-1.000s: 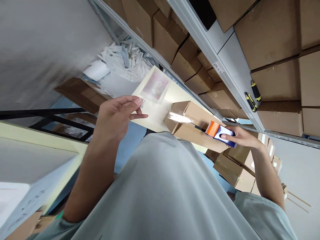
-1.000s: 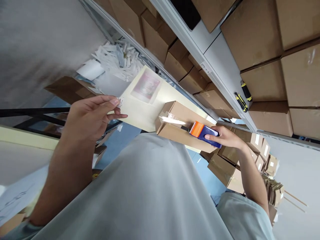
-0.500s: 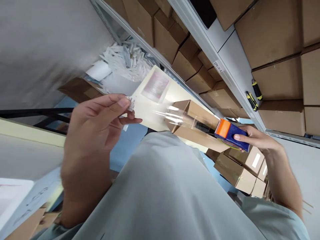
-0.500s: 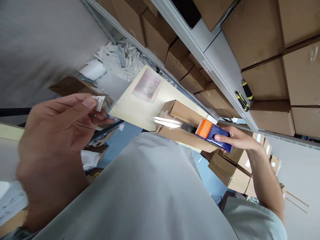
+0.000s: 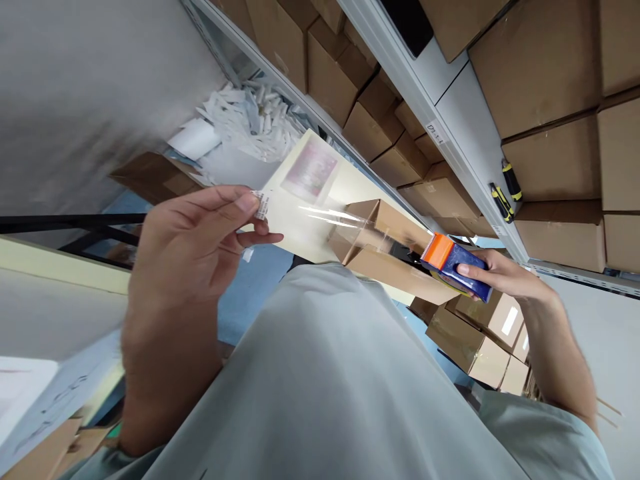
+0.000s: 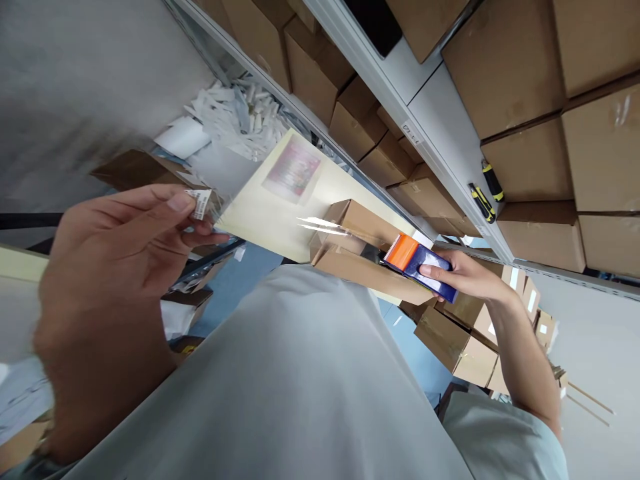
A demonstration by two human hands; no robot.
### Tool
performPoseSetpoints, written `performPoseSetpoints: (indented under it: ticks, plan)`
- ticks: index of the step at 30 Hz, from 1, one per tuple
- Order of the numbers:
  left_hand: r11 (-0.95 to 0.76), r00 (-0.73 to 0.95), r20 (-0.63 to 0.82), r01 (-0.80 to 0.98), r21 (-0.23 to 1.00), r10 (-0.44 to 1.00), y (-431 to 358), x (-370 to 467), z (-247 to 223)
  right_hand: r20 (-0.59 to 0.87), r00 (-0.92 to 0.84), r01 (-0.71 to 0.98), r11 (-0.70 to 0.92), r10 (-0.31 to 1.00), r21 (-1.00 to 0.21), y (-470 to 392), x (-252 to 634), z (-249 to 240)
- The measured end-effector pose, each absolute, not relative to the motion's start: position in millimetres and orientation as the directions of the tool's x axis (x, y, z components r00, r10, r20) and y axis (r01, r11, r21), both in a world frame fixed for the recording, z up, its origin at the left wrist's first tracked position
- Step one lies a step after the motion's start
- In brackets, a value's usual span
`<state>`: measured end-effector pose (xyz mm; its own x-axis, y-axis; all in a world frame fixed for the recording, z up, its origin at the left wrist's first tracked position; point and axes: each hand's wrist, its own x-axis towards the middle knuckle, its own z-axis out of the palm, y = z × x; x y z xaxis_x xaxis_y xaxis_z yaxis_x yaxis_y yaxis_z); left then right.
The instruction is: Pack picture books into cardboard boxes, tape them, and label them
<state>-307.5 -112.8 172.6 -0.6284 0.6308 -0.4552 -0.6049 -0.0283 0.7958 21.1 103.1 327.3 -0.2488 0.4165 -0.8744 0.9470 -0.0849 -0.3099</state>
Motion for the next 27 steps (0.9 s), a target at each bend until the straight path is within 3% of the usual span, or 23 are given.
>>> performPoseSetpoints:
  ticks: [6,15,27]
  plan:
    - [-0.013,-0.615,-0.466,-0.612,0.791,0.636,-115,-311,163,-0.894,-0.263,0.937,-0.125,0.363,-0.326,101,25,316]
    - [0.054,-0.590,-0.498,-0.609,0.791,0.635,-100,-321,116,-0.844,-0.385,0.914,0.026,0.373,-0.405,100,30,291]
    - [0.155,-0.460,-0.575,-0.674,0.722,0.676,-79,-308,73,-0.853,-0.440,0.886,-0.019,0.282,-0.463,114,58,278]
